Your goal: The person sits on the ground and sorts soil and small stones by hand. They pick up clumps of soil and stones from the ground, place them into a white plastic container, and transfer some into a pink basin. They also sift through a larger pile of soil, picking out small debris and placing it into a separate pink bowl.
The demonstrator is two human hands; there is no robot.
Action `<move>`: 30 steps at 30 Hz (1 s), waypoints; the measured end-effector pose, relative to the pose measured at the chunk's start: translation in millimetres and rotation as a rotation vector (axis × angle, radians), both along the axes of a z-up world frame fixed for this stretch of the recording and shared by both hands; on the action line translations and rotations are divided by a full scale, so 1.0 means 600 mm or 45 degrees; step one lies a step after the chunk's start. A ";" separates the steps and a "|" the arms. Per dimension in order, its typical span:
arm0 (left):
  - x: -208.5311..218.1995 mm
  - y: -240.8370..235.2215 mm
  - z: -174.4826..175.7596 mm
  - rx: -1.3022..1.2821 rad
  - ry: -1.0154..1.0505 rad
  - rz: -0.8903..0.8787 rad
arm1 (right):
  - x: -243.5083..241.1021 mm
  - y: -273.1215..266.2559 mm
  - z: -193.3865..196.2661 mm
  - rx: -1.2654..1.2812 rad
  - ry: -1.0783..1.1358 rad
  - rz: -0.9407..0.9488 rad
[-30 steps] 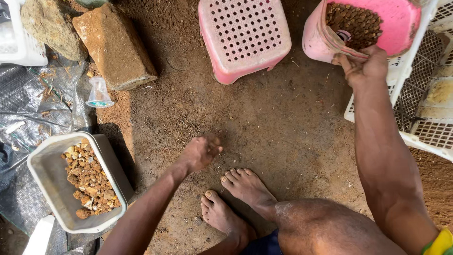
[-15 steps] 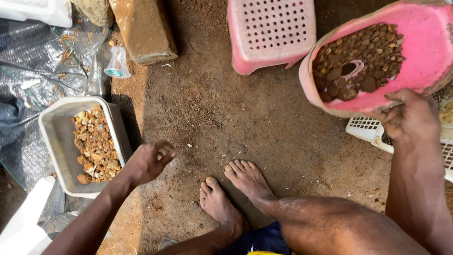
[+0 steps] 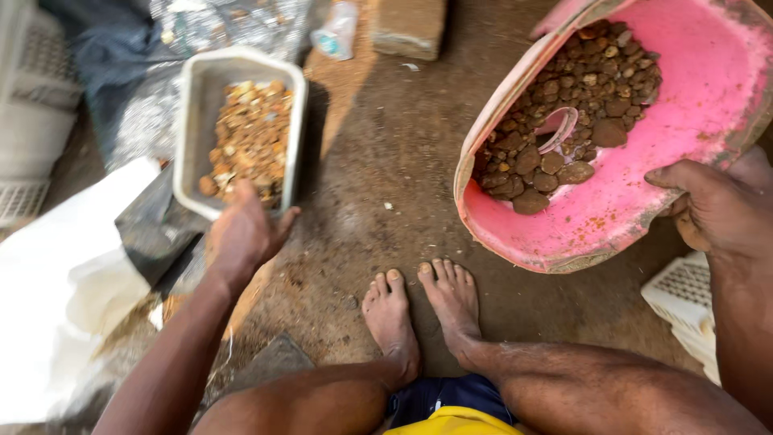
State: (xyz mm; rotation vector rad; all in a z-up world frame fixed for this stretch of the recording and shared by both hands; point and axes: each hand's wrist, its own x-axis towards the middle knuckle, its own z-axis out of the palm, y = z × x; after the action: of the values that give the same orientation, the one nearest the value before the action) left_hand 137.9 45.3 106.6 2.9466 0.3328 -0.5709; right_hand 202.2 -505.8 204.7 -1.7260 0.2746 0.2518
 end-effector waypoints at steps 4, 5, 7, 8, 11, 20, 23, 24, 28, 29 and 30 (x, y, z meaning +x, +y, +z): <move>-0.027 0.009 -0.042 0.006 0.009 -0.165 | 0.068 0.089 -0.014 -0.204 0.012 0.290; -0.028 0.009 -0.053 0.000 0.002 -0.210 | 0.082 0.109 -0.017 -0.246 0.030 0.341; -0.029 0.008 -0.066 0.023 -0.020 -0.310 | 0.105 0.157 -0.029 -0.039 0.032 0.444; -0.030 0.006 -0.068 0.037 -0.030 -0.359 | 0.114 0.185 -0.037 0.066 0.038 0.496; -0.032 -0.011 -0.057 0.032 0.247 -0.284 | 0.141 0.247 -0.054 -0.210 0.313 0.523; -0.028 -0.082 0.043 -0.364 0.474 -0.363 | 0.201 0.309 -0.189 -0.114 0.543 0.816; 0.013 -0.120 0.049 -0.657 -0.403 -0.349 | 0.200 0.298 -0.219 0.002 0.613 0.776; 0.035 -0.136 0.044 -0.719 -0.557 -0.385 | 0.198 0.294 -0.225 -0.011 0.642 0.789; 0.146 -0.218 0.001 -0.528 -0.635 -0.640 | 0.192 0.291 -0.236 -0.076 0.636 0.846; 0.172 -0.234 -0.015 -0.584 -0.493 -0.615 | 0.188 0.292 -0.236 -0.094 0.615 0.859; 0.197 -0.249 -0.031 -0.637 -0.351 -0.589 | 0.185 0.292 -0.237 -0.072 0.619 0.853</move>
State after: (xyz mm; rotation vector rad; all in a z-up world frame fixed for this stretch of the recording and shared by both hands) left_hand 256.1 -104.2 87.9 2.5484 -0.4644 -0.2313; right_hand 313.3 -330.6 62.6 -1.7485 0.0419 1.1691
